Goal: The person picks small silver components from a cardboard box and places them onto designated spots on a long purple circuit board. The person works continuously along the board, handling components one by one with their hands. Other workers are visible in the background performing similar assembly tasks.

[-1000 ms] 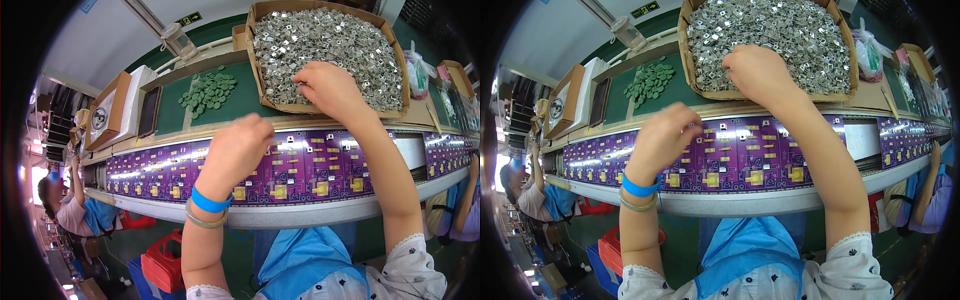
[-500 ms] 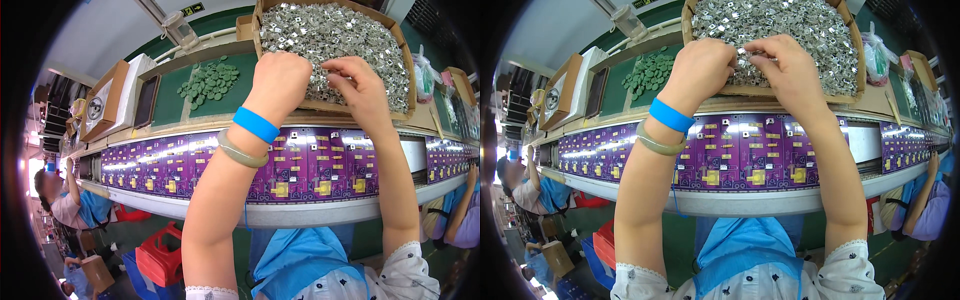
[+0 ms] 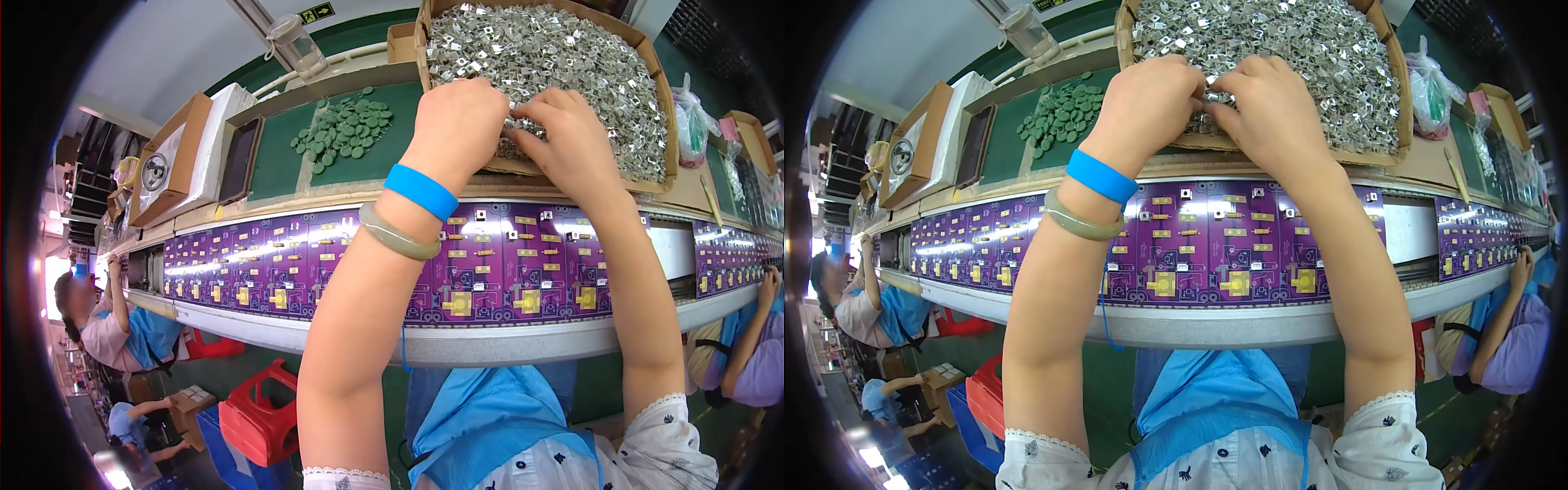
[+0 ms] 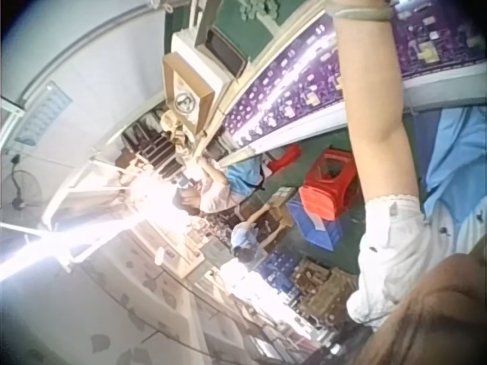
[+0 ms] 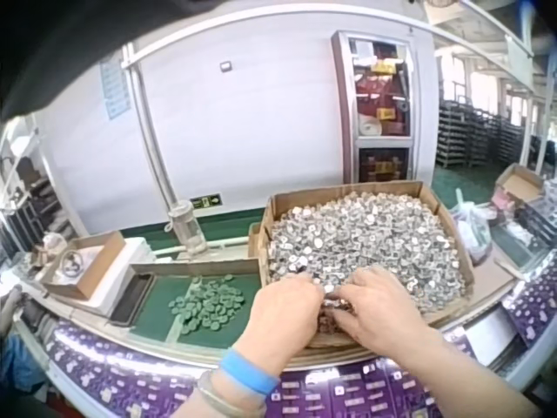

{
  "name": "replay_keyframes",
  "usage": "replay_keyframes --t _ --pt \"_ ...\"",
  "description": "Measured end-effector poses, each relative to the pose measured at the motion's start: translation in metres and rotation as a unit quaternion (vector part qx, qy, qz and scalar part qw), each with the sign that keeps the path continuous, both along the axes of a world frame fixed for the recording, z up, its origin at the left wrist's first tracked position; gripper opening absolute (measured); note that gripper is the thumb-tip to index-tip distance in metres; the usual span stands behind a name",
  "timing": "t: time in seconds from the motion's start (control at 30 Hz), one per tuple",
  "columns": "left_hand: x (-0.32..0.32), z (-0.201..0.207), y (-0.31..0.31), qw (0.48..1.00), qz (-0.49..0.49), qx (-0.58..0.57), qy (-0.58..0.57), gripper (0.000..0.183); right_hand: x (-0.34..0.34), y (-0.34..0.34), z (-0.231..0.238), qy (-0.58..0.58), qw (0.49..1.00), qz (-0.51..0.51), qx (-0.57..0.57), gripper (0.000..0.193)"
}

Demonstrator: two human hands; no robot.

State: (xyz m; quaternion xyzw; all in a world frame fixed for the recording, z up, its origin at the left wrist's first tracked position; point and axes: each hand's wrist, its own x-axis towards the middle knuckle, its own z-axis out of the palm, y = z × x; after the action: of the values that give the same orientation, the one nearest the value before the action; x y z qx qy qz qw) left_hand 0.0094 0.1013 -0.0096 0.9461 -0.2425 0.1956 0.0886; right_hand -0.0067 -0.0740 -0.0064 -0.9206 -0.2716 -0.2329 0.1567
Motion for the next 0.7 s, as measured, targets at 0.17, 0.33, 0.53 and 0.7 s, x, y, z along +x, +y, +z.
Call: replay_keyframes --t 0.17,0.33,0.53,0.7 --pt "-0.004 0.012 0.007 0.995 0.023 -0.093 0.001 0.009 0.016 0.008 -0.01 0.033 0.999 0.001 -0.014 0.019" --pt "-0.016 0.027 0.039 0.938 -0.033 -0.334 0.084 0.015 0.012 0.01 -0.011 0.055 0.998 0.018 0.028 0.013" --pt "-0.046 0.039 0.088 0.831 -0.017 -0.483 0.275 0.027 0.015 0.012 -0.011 0.094 0.992 0.031 0.078 0.01" --pt "-0.073 0.024 0.125 0.811 0.049 -0.467 0.348 0.028 0.014 0.019 -0.012 0.029 0.989 0.048 0.134 0.015"
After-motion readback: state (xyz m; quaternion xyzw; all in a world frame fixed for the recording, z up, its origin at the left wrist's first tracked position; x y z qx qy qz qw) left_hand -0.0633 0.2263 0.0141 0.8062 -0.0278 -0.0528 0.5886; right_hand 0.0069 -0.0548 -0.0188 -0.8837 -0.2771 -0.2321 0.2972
